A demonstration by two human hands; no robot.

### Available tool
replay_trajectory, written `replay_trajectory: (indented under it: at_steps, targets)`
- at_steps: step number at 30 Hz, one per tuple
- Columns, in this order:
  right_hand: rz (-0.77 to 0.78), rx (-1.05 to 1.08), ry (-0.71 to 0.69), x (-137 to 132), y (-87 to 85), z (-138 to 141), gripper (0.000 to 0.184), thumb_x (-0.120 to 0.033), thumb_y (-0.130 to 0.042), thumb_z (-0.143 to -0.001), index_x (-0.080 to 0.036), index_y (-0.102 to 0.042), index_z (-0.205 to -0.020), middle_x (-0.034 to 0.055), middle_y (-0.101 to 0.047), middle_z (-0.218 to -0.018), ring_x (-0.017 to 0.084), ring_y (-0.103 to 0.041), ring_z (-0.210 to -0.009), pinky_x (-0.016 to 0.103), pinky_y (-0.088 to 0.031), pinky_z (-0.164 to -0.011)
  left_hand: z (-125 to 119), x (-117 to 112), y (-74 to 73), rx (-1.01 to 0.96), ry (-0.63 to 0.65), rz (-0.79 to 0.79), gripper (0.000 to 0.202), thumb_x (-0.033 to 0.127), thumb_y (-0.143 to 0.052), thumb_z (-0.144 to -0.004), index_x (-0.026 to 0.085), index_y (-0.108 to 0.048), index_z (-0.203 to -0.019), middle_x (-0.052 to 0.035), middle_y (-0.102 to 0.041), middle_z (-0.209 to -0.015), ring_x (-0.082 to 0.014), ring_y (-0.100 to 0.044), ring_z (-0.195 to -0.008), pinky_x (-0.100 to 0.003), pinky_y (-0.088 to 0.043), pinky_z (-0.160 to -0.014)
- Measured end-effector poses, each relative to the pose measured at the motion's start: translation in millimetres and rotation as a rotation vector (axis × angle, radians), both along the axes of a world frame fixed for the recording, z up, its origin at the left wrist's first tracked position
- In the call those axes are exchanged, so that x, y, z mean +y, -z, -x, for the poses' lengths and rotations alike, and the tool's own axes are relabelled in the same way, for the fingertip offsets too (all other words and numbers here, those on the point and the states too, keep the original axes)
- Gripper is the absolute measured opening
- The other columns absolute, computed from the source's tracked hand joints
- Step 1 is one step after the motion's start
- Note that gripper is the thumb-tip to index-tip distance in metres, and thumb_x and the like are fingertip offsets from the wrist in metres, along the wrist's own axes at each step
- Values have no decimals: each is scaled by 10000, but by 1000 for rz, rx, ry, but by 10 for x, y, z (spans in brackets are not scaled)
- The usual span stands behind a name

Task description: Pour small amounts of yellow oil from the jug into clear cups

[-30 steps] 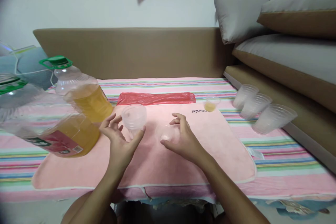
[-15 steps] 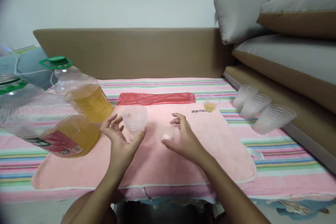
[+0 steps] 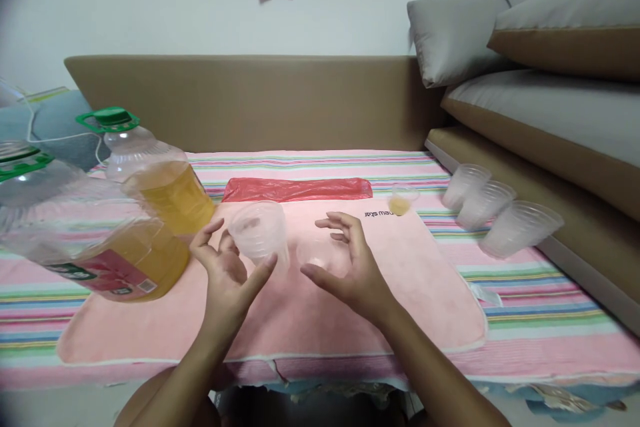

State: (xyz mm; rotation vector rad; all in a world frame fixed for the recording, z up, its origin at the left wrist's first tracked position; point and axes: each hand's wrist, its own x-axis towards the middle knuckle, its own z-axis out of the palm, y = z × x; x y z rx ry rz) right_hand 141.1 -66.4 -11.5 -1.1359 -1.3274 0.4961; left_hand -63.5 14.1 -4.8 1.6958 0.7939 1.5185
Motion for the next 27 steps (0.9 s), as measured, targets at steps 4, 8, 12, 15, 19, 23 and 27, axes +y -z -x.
replay_trajectory:
  at_steps: [4,8,12,15,19,23,27]
  targets:
    - [6,55,-108,-26,-36,93,779,-475,-970,-936,-382,-451,-1510,62,-592,-1496,307,-524,-1446,542,-362,-1195,14,-39,-39,-81,217,102,801,589,-851,-894,354,-277,-1401,-132,-606,-1386,-297,-645,-1353,-577,-535,-1170]
    - [26,90,-190,-56,-47,145,857,-438,-1001,-904,-363,-430,-1539,83,-578,-1505,326,-526,-1434,559,-366,-1224,19,-103,-81,-82,410,193,847,647,-864,-887,354,-273,-1418,-136,-628,-1407,-330,-646,-1376,-598,-505,-1199]
    - [71,132,-243,-105,-74,172,901,-382,-997,-901,-342,-392,-1568,129,-512,-1574,341,-528,-1425,551,-417,-1185,15,-156,-70,-92,539,229,847,483,-898,-903,371,-266,-1455,-129,-582,-1464,-348,-574,-1437,-613,-414,-1223]
    - [70,173,-275,-122,-99,191,888,-335,-981,-914,-328,-368,-1555,127,-580,-1471,328,-550,-1387,525,-412,-1151,13,-154,-34,-104,573,200,833,421,-900,-919,402,-271,-1464,-114,-544,-1482,-345,-532,-1449,-628,-358,-1223]
    - [33,246,-314,-114,-113,239,855,-286,-959,-925,-327,-357,-1531,99,-613,-1379,285,-580,-1290,480,-414,-1124,12,-140,-11,-103,585,181,830,382,-899,-933,442,-272,-1473,-105,-543,-1494,-342,-505,-1457,-659,-304,-1228]
    - [-33,330,-340,-91,-134,282,786,-290,-914,-962,-314,-350,-1509,99,-623,-1382,251,-612,-1240,427,-461,-1089,10,-122,-9,-119,610,122,840,469,-894,-933,475,-286,-1512,-95,-520,-1551,-340,-450,-1507,-634,-272,-1232]
    - [-147,443,-184,-93,-227,124,756,-299,-920,-926,-300,-370,-1445,101,-651,-1367,235,-664,-1210,350,-544,-977,18,-65,15,-144,531,39,683,629,-789,-979,482,-385,-1510,-49,-507,-1607,-285,-391,-1553,-518,-232,-1215]
